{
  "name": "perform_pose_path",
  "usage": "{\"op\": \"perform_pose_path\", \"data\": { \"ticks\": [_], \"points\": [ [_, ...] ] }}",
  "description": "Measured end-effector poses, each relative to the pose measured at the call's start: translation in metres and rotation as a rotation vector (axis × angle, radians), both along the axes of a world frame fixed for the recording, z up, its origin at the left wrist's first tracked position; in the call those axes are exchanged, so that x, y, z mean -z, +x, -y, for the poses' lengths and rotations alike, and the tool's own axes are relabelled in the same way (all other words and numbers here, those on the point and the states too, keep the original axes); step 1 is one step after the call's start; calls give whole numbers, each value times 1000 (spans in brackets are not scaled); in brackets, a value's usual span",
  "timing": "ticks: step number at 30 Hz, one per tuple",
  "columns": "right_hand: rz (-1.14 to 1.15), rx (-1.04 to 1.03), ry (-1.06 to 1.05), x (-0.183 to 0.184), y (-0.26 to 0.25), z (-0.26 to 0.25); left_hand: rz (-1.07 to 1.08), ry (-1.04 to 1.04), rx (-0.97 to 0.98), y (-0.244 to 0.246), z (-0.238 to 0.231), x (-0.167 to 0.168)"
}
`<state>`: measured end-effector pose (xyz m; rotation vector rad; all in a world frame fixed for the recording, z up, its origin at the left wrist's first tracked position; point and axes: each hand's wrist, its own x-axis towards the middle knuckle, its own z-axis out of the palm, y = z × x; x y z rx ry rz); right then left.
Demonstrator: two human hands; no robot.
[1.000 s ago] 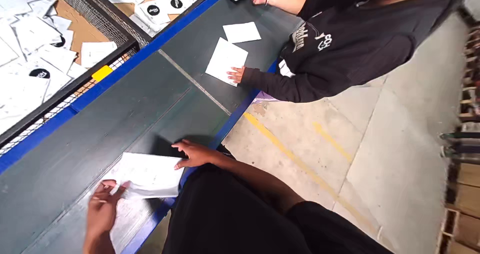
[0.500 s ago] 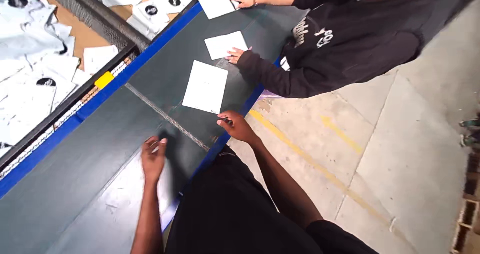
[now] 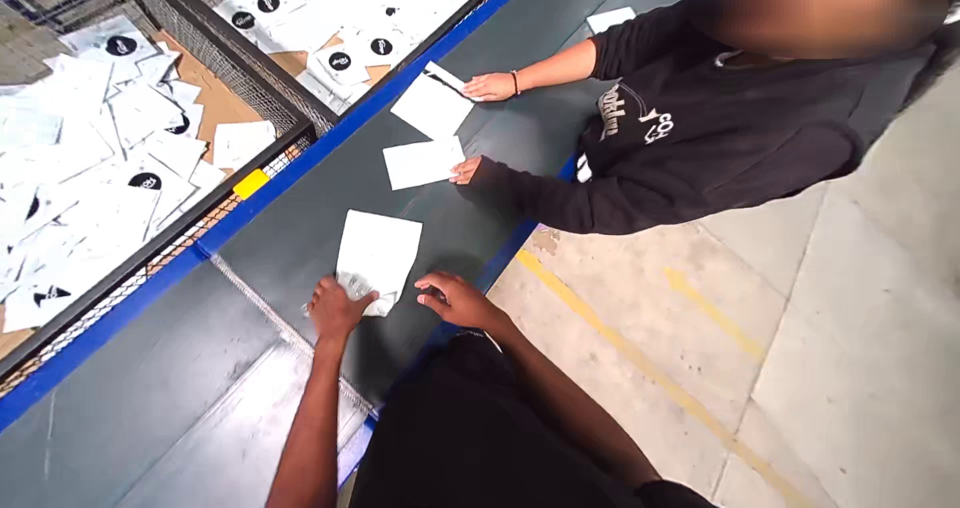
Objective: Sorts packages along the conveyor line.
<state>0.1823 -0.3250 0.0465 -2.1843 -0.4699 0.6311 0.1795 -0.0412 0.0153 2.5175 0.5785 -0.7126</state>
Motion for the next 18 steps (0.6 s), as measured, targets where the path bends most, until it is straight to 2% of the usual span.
{"op": "perform_pose_path", "data": {
  "ticks": [1,3,5,7,9,10,12,15,17,18],
  "points": [
    [-14,10,38,0,-4,1,-53,-106,12,-6,-26,0],
    [-45,24,68,2,-8,9,0,-380,-1,-14,-89,-4],
    [-67,22,50,4,-6,16,220,-547,-241,-18,-162,-24],
    [-53,23,49,3,8,18,572,-425,-645,-13,-229,-37],
    [4,48,46,-2,34,13,838,-181,-884,-10,-270,-49],
    [56,73,32,-7,58,10,921,-121,-911,-9,-270,-54],
    [168,174,0,-15,122,1,917,-159,-800,-15,-234,-52],
    [262,388,-129,-5,222,-18,670,-316,-527,-21,-131,-26],
    [253,482,-262,20,269,-46,533,-236,-408,-18,-72,-7],
    [228,488,-351,33,275,-64,506,-132,-373,-15,-52,3]
  ]
}}
